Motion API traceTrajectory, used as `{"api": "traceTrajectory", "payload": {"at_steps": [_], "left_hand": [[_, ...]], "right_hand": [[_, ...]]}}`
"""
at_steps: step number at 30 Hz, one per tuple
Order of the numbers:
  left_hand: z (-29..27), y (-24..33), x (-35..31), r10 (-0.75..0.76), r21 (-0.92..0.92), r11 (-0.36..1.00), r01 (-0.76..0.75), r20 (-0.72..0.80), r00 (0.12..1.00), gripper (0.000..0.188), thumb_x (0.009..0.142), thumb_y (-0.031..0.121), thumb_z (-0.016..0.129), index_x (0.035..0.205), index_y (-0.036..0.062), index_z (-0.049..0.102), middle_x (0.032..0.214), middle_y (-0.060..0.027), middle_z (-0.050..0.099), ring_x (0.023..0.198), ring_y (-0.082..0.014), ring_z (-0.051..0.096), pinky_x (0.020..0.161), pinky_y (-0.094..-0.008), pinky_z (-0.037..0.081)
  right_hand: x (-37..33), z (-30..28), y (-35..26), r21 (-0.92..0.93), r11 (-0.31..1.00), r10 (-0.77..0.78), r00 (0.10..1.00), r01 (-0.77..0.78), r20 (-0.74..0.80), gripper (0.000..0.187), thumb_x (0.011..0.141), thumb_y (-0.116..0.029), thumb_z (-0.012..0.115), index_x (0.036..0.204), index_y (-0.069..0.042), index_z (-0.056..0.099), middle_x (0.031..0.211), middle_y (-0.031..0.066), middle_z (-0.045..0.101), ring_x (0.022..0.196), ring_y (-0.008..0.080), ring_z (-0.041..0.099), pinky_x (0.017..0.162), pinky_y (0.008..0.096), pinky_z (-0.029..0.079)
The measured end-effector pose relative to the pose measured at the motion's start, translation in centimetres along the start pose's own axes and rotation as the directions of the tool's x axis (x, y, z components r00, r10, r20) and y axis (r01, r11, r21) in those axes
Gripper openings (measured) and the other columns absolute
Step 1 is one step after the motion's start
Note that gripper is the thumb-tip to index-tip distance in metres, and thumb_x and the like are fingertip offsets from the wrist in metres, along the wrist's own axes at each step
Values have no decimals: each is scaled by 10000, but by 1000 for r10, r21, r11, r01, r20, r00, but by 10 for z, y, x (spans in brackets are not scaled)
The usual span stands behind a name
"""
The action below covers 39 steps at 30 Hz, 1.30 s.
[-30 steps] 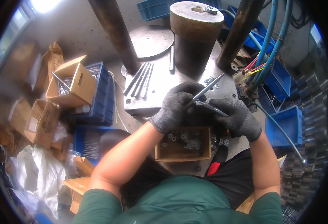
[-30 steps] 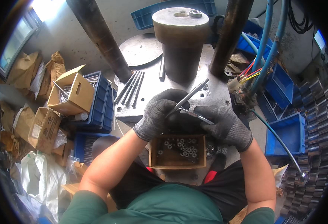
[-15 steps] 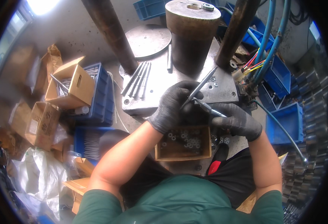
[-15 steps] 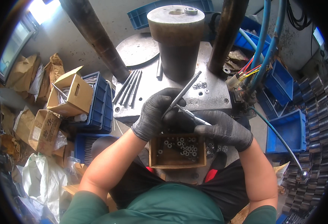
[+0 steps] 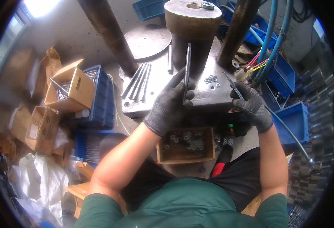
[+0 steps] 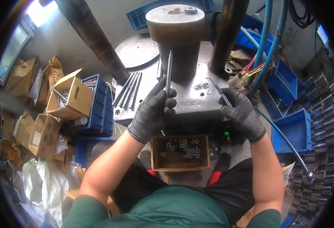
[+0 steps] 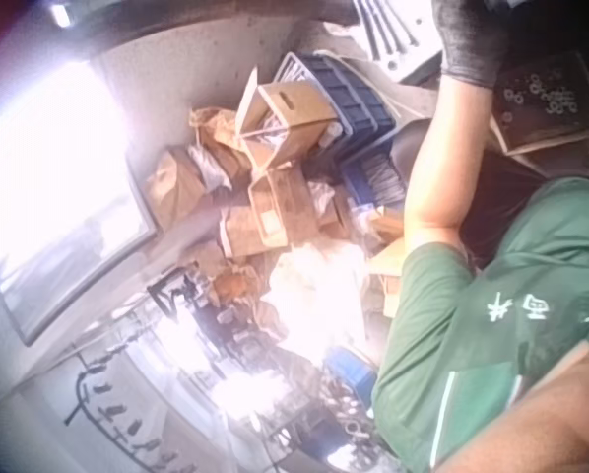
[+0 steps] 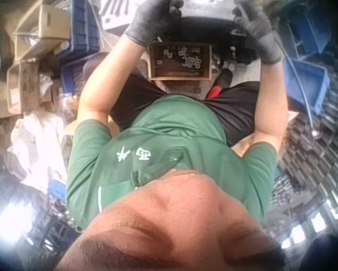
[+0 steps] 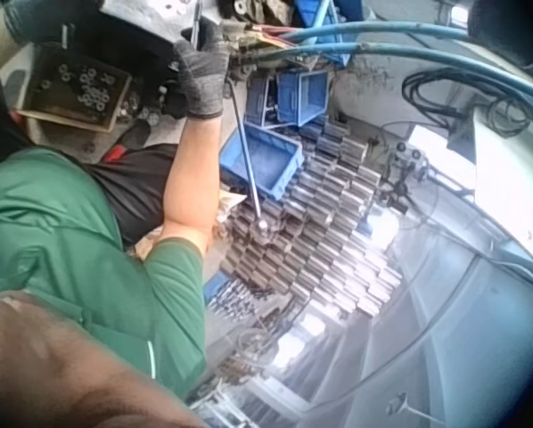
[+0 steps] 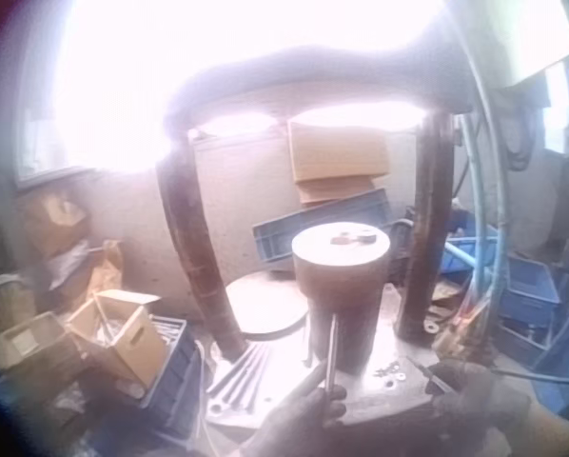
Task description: Using pliers to attach small metal rings or fasteners to metal rods in an industrial workshop.
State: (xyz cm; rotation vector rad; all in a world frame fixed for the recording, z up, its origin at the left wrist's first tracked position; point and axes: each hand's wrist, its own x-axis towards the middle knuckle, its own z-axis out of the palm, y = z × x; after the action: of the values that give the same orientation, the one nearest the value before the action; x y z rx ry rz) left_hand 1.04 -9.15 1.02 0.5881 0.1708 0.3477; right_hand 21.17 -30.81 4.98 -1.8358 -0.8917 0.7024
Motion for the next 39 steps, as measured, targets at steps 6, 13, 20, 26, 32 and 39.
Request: {"api": "traceTrajectory", "payload": {"at_steps": [6,13,20,26,32,39], "left_hand": [[-8,0,-2,-69,-91,992,88,194,979,702,1042,193,641,1646,171,283,1029,-11,582,736,-33,480,564,-144,414],[-1,2,-5,-44,34,999,40,125,991,649,1001,275,676,1557,97,395,1040,-58,652,570,-40,432,445,-173,352],[6,-5,-6,7,267,963,-27,75,997,642,941,214,687,1494,7,435,1028,-79,659,533,-47,434,422,-198,356],[-3,-4,-5,5,191,981,-12,39,999,657,870,105,650,1468,-53,428,1013,-116,654,581,-108,531,487,-237,456],[-11,-10,-1,36,136,990,-34,-13,999,618,852,94,617,1427,-61,451,1000,-126,655,711,-184,627,608,-290,531],[-8,-12,3,51,132,991,-38,-95,994,555,836,95,628,1358,-43,499,975,-124,661,713,-170,623,603,-275,521]], "right_hand": [[5,3,9,46,999,-20,998,22,-59,456,863,-35,637,1315,19,602,1040,50,658,915,129,623,821,296,544],[22,9,31,-124,968,-232,968,219,-97,271,866,-12,641,1137,-10,619,981,72,661,882,152,635,825,333,536],[49,28,46,-404,890,-286,948,210,-137,218,850,-20,679,1061,-29,623,936,182,675,889,316,683,804,394,542],[56,43,42,-661,663,-521,851,351,-71,216,823,-76,702,1027,-43,637,929,185,672,916,387,656,817,472,534],[33,50,44,-657,569,-566,815,495,124,257,766,-93,761,991,-71,640,985,164,647,958,392,606,867,489,502],[30,46,48,-653,490,-617,759,577,208,208,777,-68,758,931,-68,618,857,157,628,807,394,594,778,452,508]]}}
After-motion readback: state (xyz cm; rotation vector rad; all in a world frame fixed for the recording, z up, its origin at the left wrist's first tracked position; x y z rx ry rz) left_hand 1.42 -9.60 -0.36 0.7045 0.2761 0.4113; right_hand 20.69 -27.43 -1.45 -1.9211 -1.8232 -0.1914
